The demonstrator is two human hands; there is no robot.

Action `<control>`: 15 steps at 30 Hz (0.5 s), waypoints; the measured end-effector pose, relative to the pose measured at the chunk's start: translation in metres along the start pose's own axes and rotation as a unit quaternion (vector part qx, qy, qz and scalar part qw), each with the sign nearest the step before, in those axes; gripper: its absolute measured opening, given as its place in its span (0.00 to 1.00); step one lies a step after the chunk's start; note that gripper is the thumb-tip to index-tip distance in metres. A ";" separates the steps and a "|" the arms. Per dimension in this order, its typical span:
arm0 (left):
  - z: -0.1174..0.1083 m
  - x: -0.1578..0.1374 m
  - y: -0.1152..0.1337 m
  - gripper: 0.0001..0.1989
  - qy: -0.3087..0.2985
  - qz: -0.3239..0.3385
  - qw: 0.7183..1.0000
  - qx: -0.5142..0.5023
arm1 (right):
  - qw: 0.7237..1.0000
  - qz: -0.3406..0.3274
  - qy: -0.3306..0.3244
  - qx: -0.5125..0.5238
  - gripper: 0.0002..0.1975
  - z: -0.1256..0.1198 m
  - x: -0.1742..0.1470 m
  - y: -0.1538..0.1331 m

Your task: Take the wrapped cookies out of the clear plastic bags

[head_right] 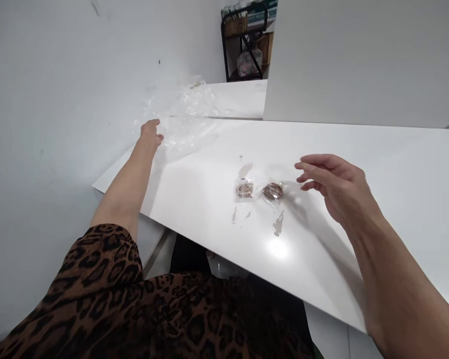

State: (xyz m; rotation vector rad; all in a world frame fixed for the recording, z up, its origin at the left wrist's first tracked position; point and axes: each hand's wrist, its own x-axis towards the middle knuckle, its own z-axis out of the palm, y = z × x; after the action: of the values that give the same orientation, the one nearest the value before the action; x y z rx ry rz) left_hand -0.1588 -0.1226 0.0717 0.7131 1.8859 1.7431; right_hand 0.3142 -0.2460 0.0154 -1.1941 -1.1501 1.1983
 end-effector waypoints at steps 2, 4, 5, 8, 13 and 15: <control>-0.002 -0.023 -0.009 0.38 0.055 0.019 0.993 0.104 | 0.992 -0.014 -0.033 -0.118 0.17 -0.002 0.001 0.002; -0.005 -0.056 -0.019 0.41 0.047 0.099 0.979 0.171 | 0.967 -0.020 -0.078 -0.241 0.23 -0.002 0.002 0.005; -0.006 -0.077 -0.026 0.39 0.003 0.143 0.971 0.191 | 0.950 -0.022 -0.102 -0.293 0.27 -0.001 0.002 0.008; -0.006 -0.146 -0.048 0.22 -0.247 0.215 0.902 0.281 | 0.903 -0.052 -0.166 -0.392 0.35 0.006 0.004 0.019; 0.014 -0.238 -0.069 0.28 -0.432 0.276 0.757 0.405 | 0.848 -0.123 -0.202 -0.474 0.33 0.021 0.010 0.037; 0.025 -0.255 -0.067 0.30 -0.436 0.292 0.722 0.451 | 0.845 -0.114 -0.204 -0.481 0.35 0.022 0.013 0.039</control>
State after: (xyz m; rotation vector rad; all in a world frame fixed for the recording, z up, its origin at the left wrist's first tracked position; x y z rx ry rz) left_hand 0.0458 -0.2750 0.0011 2.1954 1.7203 0.2973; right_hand 0.2907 -0.2319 -0.0226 -1.4721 -2.3109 0.6685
